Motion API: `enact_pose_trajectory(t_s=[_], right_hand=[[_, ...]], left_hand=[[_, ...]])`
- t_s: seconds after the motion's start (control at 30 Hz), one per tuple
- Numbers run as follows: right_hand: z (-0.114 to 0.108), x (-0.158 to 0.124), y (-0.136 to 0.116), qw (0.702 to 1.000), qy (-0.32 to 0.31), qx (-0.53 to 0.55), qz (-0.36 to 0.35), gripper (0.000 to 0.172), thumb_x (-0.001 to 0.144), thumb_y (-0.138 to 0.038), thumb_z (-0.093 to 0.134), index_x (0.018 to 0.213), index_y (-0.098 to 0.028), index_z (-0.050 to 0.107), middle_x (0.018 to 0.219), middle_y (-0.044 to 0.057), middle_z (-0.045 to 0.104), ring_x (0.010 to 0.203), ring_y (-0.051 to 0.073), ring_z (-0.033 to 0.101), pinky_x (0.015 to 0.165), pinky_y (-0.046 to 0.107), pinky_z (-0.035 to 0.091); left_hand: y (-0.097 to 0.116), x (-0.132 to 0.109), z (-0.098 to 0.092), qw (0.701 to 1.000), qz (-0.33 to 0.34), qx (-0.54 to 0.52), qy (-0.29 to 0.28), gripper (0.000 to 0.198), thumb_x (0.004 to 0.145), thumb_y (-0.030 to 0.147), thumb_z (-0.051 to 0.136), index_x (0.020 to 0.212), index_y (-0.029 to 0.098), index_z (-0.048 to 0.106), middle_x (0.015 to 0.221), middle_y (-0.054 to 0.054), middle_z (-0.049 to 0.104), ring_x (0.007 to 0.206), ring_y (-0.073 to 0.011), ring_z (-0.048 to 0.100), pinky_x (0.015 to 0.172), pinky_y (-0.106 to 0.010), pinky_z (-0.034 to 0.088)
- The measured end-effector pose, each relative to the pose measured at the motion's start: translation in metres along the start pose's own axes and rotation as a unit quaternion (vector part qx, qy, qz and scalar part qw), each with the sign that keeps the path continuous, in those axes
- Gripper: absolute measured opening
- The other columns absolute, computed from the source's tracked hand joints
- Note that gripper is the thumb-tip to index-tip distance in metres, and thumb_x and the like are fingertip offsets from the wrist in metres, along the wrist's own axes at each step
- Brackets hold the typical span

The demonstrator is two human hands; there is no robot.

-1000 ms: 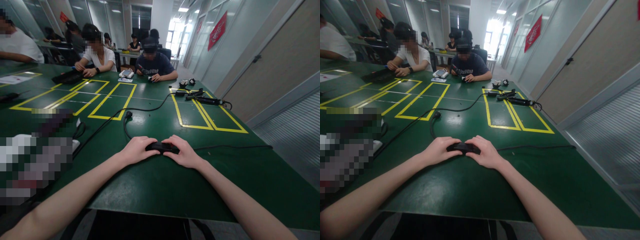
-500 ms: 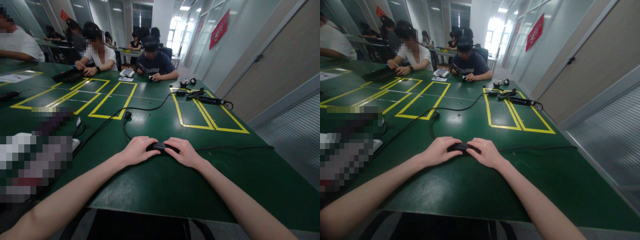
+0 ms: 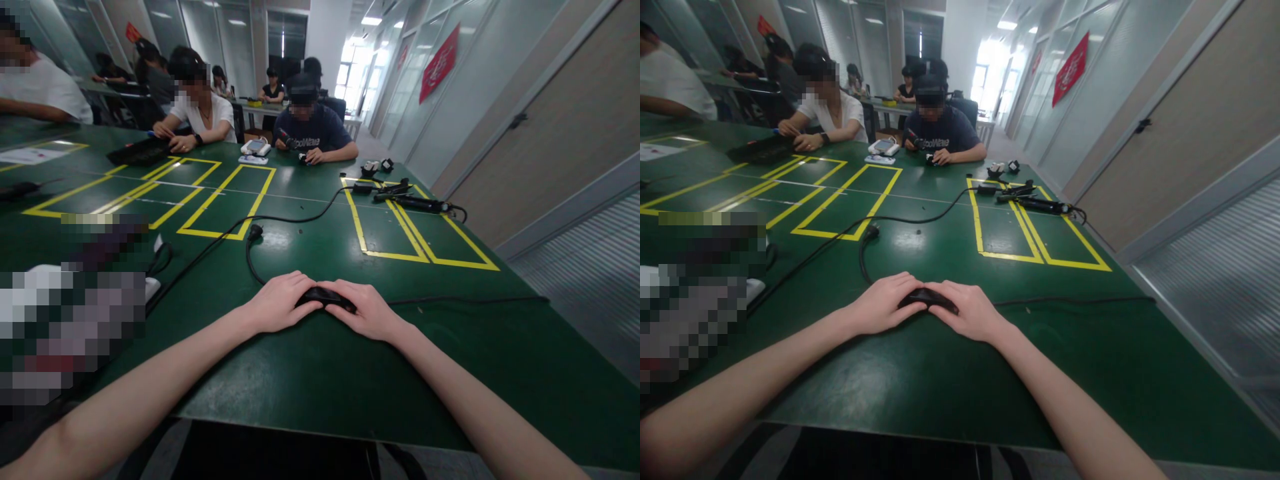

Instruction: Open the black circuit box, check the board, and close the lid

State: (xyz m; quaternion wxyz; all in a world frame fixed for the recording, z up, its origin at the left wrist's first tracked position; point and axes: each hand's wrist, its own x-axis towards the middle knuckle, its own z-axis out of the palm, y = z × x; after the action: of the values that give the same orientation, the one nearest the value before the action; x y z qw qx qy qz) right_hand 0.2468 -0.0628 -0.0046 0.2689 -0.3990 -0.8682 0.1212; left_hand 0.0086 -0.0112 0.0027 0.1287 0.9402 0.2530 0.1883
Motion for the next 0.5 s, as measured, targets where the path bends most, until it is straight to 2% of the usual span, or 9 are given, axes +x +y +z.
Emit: enact_pose_trajectory(t_s=[0.1, 0.33, 0.43, 0.5], right_hand=[[0.0018, -0.0010, -0.0005, 1.000, -0.012, -0.024, -0.009, 0.044, 0.096, -0.038, 0.068, 0.136, -0.024, 0.059, 0.114, 0.008, 0.073, 0.095, 0.022, 0.072, 0.079, 0.033, 0.058], [0.0021, -0.0025, -0.0022, 0.998, -0.006, -0.061, -0.026, 0.044, 0.100, -0.036, 0.063, 0.143, -0.025, 0.057, 0.116, 0.008, 0.072, 0.090, 0.020, 0.072, 0.075, 0.032, 0.058], [0.0018, -0.0034, -0.0016, 0.999, 0.008, -0.045, -0.015, 0.043, 0.099, -0.036, 0.062, 0.141, -0.026, 0.060, 0.116, 0.008, 0.073, 0.090, 0.021, 0.073, 0.076, 0.033, 0.059], [0.0006, -0.0038, 0.0008, 0.999, 0.035, -0.017, 0.012, 0.043, 0.098, -0.037, 0.064, 0.139, -0.025, 0.063, 0.114, 0.008, 0.074, 0.091, 0.022, 0.073, 0.078, 0.035, 0.059]], left_hand=[[-0.0004, 0.0007, -0.0005, 1.000, -0.007, 0.004, 0.000, 0.029, 0.103, 0.043, 0.058, 0.109, 0.015, 0.064, 0.099, -0.009, 0.072, 0.091, -0.0235, 0.068, 0.083, -0.034, 0.055], [-0.0019, -0.0005, -0.0008, 1.000, -0.003, -0.005, 0.002, 0.034, 0.104, 0.046, 0.055, 0.117, 0.016, 0.063, 0.103, -0.009, 0.073, 0.092, -0.0231, 0.069, 0.083, -0.034, 0.055], [-0.0060, -0.0016, -0.0036, 0.999, 0.017, 0.009, 0.039, 0.036, 0.104, 0.045, 0.055, 0.124, 0.017, 0.062, 0.105, -0.009, 0.073, 0.095, -0.0243, 0.069, 0.086, -0.037, 0.055], [-0.0091, -0.0018, -0.0068, 0.995, 0.035, 0.025, 0.088, 0.035, 0.104, 0.041, 0.054, 0.129, 0.016, 0.060, 0.111, -0.011, 0.073, 0.104, -0.0262, 0.067, 0.092, -0.041, 0.054]])
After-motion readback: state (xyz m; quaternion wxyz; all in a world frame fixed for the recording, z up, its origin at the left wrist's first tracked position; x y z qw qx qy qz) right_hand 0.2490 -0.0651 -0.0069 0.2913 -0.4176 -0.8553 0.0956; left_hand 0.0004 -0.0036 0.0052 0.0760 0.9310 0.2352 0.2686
